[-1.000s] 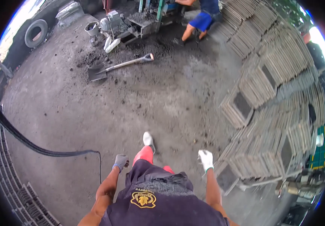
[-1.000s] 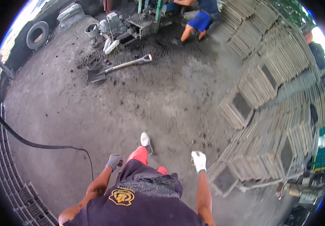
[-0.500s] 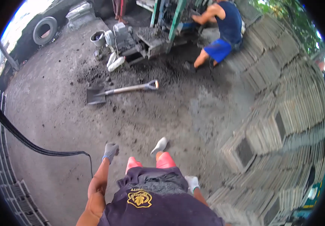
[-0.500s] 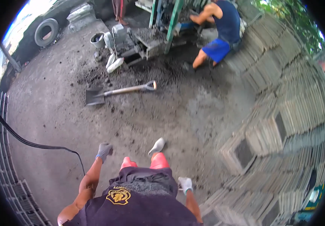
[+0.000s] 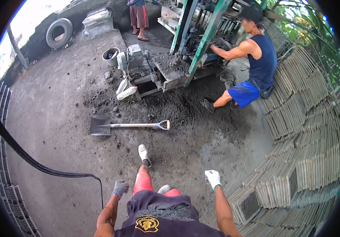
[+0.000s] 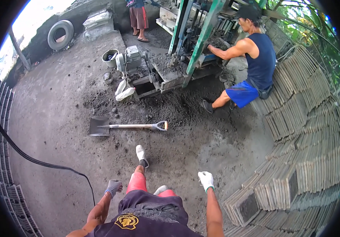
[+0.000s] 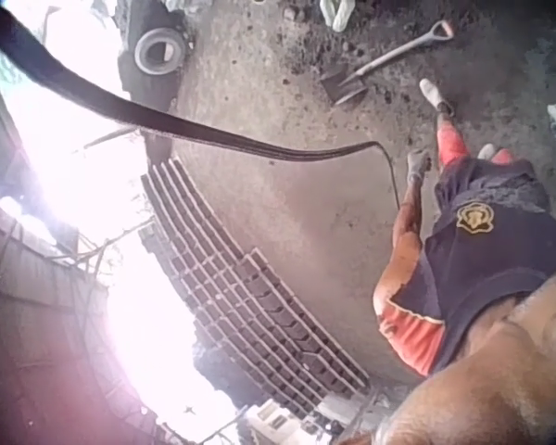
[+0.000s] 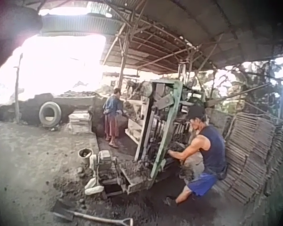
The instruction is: Operating a block-making machine, stacking finished concrete blocks, and shoveling concrete mixture.
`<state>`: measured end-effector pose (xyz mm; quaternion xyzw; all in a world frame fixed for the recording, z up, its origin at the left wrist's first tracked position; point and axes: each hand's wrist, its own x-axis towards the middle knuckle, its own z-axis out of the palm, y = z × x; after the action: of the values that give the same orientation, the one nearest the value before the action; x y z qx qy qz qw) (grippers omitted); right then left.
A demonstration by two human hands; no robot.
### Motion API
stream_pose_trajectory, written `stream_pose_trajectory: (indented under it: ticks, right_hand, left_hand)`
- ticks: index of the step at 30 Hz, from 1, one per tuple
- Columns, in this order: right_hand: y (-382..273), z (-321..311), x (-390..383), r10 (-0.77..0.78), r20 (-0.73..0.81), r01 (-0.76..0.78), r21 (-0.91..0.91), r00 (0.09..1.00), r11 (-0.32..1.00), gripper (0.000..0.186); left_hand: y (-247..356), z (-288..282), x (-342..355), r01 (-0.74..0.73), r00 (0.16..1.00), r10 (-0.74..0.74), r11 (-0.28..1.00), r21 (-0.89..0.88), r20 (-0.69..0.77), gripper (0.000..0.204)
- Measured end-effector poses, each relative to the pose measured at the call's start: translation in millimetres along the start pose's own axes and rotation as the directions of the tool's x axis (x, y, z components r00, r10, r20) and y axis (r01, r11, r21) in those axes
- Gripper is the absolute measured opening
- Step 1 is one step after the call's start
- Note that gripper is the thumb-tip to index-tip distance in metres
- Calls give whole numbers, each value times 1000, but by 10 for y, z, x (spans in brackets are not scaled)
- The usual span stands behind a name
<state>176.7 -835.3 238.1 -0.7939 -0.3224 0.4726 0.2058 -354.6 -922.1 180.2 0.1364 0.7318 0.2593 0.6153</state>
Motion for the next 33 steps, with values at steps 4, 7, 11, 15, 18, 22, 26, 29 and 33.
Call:
stream_pose_trajectory:
  ticks: [4, 7, 11, 15, 18, 22, 26, 29, 33]
  right_hand:
    - [-291, 279, 335, -136, 38, 141, -210, 990, 968, 32]
    - [-163, 406, 167, -2, 109, 39, -336, 994, 941, 33]
    - [-254, 598, 594, -160, 129, 205, -594, 979, 778, 39]
    - [-736, 875, 1050, -128, 235, 240, -549, 964, 801, 36]
    - [-1139, 1504, 1909, -155, 196, 206, -273, 968, 940, 33]
    - [-1079, 2316, 2754, -141, 182, 215, -498, 973, 840, 49]
    - [-918, 3001, 3510, -124, 117, 169, -598, 985, 783, 76]
    - [-843, 3304, 4068, -160, 0, 137, -521, 987, 842, 106]
    - [-944, 3330, 4198, -181, -37, 135, -523, 983, 841, 59]
  left_hand:
    - [447, 108, 592, -82, 996, 82, 997, 4, -26, 10]
    - [291, 188, 699, -10, 996, 3, 997, -78, -91, 10]
    - [635, 303, 1097, -35, 996, 18, 979, -201, -90, 10]
    - [604, 363, 1064, -3, 989, -44, 950, -314, -144, 7]
    - [837, 368, 1364, 26, 976, -81, 964, -264, -202, 8]
    - [343, 195, 1378, 99, 946, -174, 958, -269, -274, 12]
    - [-57, 61, 1220, 172, 916, -235, 962, -213, -325, 12]
    - [-256, 53, 1239, 184, 909, -242, 963, -195, -338, 13]
    - [-103, 200, 1279, 203, 923, -245, 965, -169, -295, 14]
